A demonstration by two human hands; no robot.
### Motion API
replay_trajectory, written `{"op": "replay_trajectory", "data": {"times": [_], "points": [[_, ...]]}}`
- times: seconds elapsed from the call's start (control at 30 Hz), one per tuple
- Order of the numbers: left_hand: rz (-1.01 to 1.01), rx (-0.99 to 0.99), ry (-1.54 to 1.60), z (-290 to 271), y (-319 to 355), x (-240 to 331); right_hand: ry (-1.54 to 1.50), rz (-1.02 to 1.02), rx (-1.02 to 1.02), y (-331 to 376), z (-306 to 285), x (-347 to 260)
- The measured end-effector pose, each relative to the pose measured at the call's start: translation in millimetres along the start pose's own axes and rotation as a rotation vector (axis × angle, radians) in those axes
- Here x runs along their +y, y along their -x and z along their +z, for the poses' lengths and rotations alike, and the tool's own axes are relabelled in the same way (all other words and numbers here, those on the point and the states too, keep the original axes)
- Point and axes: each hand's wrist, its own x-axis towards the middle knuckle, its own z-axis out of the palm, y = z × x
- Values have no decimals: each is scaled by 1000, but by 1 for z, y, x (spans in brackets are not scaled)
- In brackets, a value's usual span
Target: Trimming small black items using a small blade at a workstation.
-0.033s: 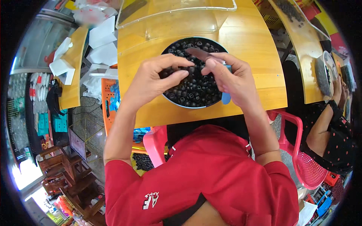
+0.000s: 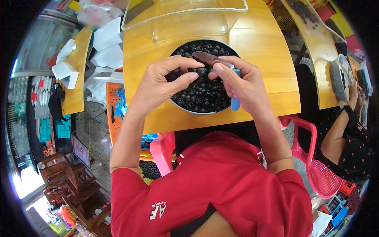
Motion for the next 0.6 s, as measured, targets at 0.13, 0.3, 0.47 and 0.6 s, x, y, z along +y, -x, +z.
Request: {"op": "replay_trajectory", "data": {"times": [0.13,0.3,0.47,0.6], "points": [[7,81,231,10,-1,4,-172,14,-36,0,6,-1],[-17,111,376,18,0,5,-246,47,-47,1,7,-6],[-68,124,410,24,0,3,-241,67,-41,1,9,-6],[-100,241,524,37,2,0,-283,56,-7,2,12,-5]]}}
